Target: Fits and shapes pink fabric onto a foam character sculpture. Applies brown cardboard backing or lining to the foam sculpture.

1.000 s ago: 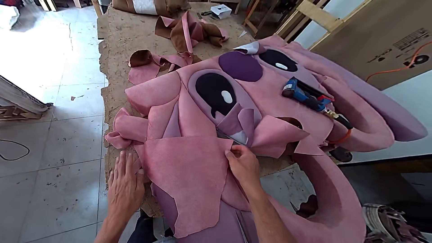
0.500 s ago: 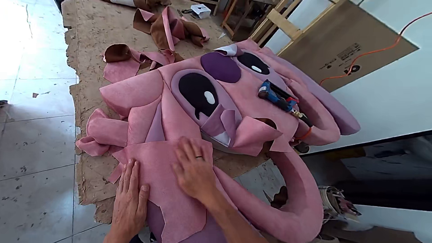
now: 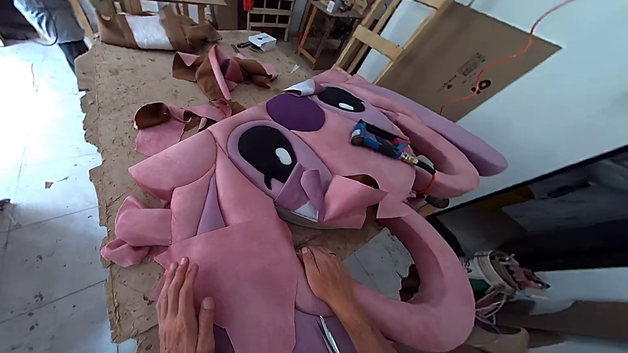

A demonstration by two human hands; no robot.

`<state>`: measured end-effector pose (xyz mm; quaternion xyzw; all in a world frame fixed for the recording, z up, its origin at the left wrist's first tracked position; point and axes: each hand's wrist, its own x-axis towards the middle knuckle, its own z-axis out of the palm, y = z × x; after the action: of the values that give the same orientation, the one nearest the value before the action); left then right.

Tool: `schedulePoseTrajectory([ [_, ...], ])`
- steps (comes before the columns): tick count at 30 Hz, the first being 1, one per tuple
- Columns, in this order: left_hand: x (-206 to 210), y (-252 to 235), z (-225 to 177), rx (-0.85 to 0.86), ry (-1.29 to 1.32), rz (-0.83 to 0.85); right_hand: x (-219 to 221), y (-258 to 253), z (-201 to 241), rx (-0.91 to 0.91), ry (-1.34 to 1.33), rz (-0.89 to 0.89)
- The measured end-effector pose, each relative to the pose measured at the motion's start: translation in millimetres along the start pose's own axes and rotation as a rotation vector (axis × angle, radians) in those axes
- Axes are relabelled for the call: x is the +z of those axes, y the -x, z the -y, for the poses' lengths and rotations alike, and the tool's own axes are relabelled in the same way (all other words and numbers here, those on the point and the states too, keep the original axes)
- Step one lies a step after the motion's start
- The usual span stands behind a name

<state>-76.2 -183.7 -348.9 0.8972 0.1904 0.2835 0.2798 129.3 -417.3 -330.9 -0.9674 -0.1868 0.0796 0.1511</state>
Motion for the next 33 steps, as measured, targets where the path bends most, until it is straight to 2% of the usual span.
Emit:
schedulePoseTrajectory([
  [5, 27, -2, 7, 0.019, 0.087, 0.0, -2, -3, 4, 0.104, -0.002, 0.047],
  [19, 22, -4, 10, 0.082, 0.051, 0.032, -13, -3, 6, 0.121, -0.051, 0.17],
  [27, 18, -6, 14, 0.145, 0.016, 0.056, -14, 1, 5, 0.115, -0.133, 0.189],
  [33, 15, -6, 11, 0.131, -0.027, 0.065, -16, 2, 8, 0.102, -0.152, 0.201],
])
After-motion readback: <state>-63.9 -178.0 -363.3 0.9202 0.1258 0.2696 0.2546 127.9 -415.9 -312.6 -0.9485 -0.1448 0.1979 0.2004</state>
